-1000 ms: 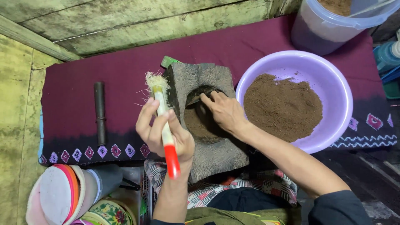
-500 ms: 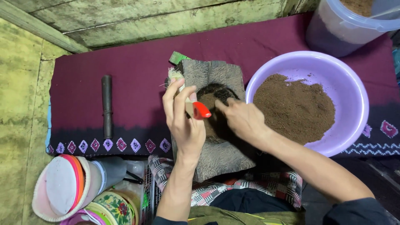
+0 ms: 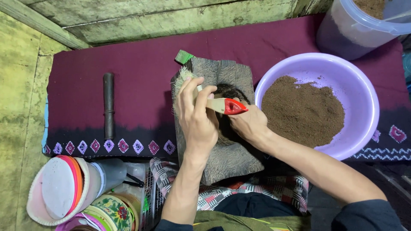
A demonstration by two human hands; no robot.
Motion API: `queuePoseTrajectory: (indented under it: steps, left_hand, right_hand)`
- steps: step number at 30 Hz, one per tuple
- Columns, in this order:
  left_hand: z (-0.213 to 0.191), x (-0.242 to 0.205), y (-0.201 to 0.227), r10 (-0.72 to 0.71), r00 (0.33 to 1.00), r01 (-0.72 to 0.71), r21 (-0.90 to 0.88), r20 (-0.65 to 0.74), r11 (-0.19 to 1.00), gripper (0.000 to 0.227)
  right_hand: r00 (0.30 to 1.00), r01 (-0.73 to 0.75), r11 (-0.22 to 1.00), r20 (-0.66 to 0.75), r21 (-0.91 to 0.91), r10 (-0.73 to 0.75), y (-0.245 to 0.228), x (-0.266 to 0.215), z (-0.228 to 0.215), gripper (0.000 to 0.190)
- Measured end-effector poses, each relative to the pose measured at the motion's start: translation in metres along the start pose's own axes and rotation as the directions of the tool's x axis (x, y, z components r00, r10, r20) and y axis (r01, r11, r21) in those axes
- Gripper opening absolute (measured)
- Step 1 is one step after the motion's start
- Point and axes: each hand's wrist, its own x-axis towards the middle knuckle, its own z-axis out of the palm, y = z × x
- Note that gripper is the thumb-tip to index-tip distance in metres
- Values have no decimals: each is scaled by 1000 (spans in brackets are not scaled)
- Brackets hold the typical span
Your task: Transferring ground powder from a stone mortar into a plastic bowl using a brush, hands, and a spoon.
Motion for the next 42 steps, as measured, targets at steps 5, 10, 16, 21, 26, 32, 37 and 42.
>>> queuePoseTrajectory:
  steps: [5, 10, 16, 21, 26, 32, 37, 42]
  left_hand:
    - [-2, 0, -2, -33, 999, 33, -34, 27, 999, 25]
    - [-2, -1, -2, -47, 998, 49, -41, 34, 998, 36]
    - [-1, -3, -6, -57, 997, 60, -48, 50, 997, 41]
    - [1, -4, -7, -63, 997, 64, -42, 40, 997, 39]
    - [1, -3, -9, -44, 999, 44, -12, 22, 999, 37]
    - [1, -3, -9, -20, 1000, 20, 35, 7, 999, 34]
    - [-4, 1, -1, -26, 1000, 26, 21, -1, 999, 28]
    - [1, -1, -7, -46, 999, 46, -5, 0, 999, 37]
  right_hand:
    - [994, 33, 996, 107, -81, -24, -27, -26, -192, 29]
    - [985, -62, 997, 158, -55, 70, -45, -48, -221, 31]
    - [929, -227, 974, 298, -7, 218, -60, -68, -238, 35]
    - [893, -308, 944, 377, 119, 245, -52, -72, -234, 47]
    - [944, -289, 948, 203, 133, 260, -51, -50, -251, 44]
    - [945, -308, 951, -104, 33, 310, -39, 5, -223, 23]
    - [943, -296, 950, -188, -96, 275, -46, 29, -176, 23]
    - [969, -245, 966, 3, -77, 246, -44, 8, -120, 19]
